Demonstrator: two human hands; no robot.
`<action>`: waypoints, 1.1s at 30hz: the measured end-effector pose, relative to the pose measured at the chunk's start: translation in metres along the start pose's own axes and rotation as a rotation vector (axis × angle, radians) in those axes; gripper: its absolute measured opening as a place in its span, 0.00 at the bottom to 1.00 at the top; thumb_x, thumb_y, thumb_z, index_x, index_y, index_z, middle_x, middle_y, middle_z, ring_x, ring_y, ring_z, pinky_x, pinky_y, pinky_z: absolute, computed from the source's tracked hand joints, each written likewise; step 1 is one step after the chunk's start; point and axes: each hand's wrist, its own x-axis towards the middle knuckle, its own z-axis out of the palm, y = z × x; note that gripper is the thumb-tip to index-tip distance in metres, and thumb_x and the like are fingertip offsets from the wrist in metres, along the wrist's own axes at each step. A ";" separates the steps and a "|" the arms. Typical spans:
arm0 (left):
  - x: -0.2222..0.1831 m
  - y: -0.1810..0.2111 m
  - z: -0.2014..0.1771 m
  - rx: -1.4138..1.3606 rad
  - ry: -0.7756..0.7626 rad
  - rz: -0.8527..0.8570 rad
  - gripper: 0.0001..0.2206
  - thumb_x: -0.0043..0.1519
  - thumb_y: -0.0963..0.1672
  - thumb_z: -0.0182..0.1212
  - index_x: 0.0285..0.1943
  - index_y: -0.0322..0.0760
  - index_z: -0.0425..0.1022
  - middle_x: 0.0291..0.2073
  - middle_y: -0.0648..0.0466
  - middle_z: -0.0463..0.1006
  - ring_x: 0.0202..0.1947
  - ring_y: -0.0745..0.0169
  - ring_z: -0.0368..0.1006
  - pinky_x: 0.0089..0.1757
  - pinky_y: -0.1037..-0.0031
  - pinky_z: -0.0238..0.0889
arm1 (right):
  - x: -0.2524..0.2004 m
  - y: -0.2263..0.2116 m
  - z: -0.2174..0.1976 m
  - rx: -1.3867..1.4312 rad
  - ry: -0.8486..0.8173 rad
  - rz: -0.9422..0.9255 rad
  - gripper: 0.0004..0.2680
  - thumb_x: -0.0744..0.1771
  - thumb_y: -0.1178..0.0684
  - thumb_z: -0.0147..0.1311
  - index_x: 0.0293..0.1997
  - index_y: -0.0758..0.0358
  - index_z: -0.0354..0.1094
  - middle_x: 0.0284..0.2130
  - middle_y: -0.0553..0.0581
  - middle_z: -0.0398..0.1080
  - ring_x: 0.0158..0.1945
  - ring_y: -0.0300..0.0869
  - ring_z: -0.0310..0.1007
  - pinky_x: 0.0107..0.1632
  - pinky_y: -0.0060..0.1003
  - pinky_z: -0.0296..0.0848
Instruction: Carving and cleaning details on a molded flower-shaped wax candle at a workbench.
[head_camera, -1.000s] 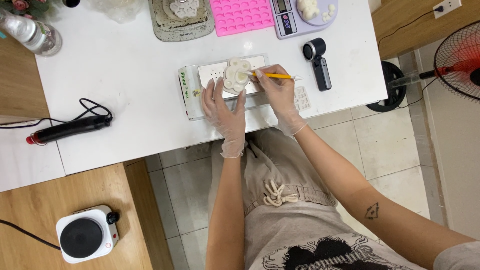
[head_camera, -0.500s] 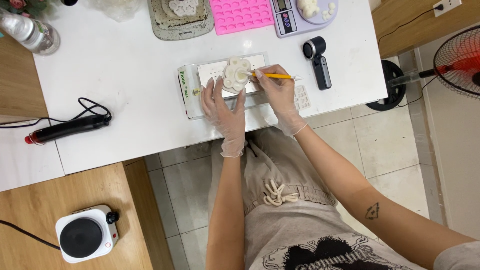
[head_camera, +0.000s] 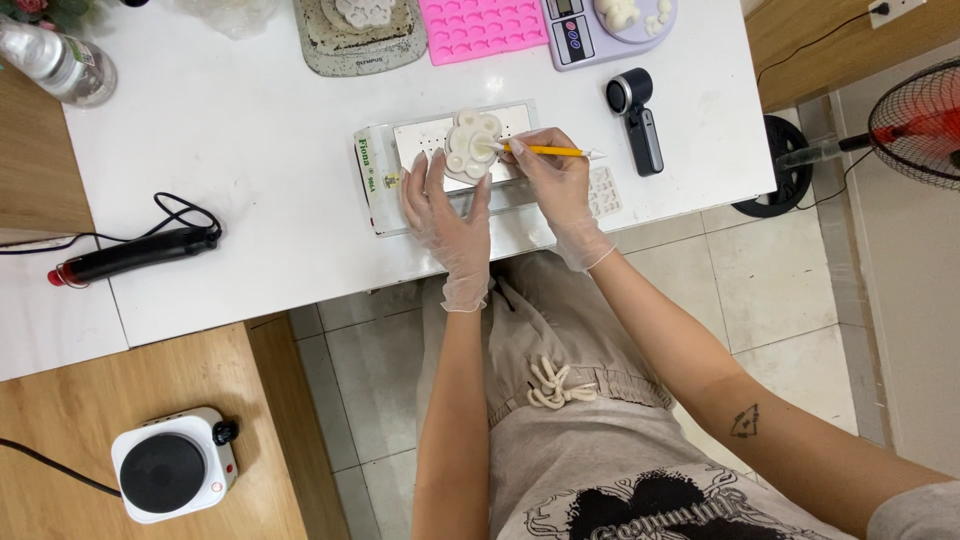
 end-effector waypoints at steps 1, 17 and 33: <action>0.000 0.000 0.000 0.000 -0.001 -0.001 0.31 0.53 0.50 0.78 0.65 0.48 0.69 0.63 0.53 0.65 0.69 0.46 0.56 0.67 0.51 0.48 | -0.001 -0.002 0.000 -0.001 0.000 0.000 0.03 0.66 0.61 0.65 0.37 0.67 0.73 0.34 0.64 0.77 0.36 0.43 0.81 0.44 0.35 0.83; -0.001 0.001 -0.001 -0.014 0.003 0.000 0.31 0.54 0.51 0.77 0.65 0.48 0.69 0.64 0.53 0.66 0.69 0.47 0.56 0.67 0.51 0.48 | -0.004 -0.009 0.001 0.020 -0.019 -0.005 0.03 0.66 0.61 0.64 0.37 0.68 0.73 0.34 0.64 0.77 0.36 0.42 0.80 0.43 0.35 0.83; 0.000 0.002 -0.001 -0.016 0.003 0.005 0.30 0.55 0.51 0.77 0.65 0.48 0.69 0.63 0.54 0.65 0.69 0.48 0.55 0.67 0.51 0.47 | -0.006 -0.009 0.002 0.007 -0.026 -0.002 0.03 0.66 0.61 0.64 0.37 0.67 0.73 0.32 0.62 0.77 0.35 0.41 0.80 0.43 0.34 0.82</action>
